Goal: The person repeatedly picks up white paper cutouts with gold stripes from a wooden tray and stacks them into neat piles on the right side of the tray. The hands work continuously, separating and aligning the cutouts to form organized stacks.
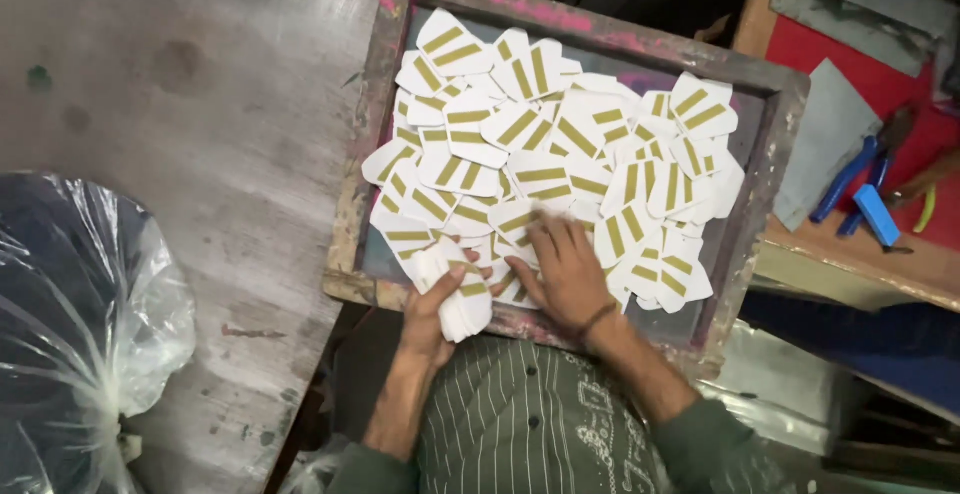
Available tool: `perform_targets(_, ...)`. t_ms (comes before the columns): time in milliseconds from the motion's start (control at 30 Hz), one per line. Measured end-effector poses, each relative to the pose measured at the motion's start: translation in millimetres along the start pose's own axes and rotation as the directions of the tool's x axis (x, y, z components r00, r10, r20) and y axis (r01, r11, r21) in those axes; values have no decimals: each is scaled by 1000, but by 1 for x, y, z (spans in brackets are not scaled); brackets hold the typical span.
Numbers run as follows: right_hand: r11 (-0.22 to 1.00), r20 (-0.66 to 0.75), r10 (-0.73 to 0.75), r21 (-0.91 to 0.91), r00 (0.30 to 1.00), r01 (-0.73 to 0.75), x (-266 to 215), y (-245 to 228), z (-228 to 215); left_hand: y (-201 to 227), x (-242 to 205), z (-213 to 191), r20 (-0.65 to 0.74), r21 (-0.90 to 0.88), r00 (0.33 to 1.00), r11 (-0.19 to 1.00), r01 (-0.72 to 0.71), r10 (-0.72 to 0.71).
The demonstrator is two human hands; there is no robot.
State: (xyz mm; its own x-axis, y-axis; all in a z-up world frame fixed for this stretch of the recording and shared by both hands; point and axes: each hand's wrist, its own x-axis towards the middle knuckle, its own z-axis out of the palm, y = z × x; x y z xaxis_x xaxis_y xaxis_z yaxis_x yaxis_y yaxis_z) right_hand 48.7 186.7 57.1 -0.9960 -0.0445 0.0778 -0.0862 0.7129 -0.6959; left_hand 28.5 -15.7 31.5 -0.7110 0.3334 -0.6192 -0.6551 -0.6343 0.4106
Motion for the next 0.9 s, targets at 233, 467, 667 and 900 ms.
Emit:
perform_targets(233, 974, 297, 74, 182, 952, -133, 3, -21, -8, -2, -11, -8, 84, 117, 987, 983, -144, 135)
perform_targets(467, 948, -80, -213, -259, 974, 186, 33, 3, -32, 13, -26, -30, -6, -151, 1000, 988, -27, 26)
perform_targets(667, 980, 457, -171, 170, 873, 103, 49, -75, 21, 6, -44, -80, 19, -82, 993, 990, -115, 117)
perform_targets(900, 988, 277, -155, 43, 948, 149, 61, -30, 128, 35, -71, -93, -149, -239, 987, 967, -94, 59)
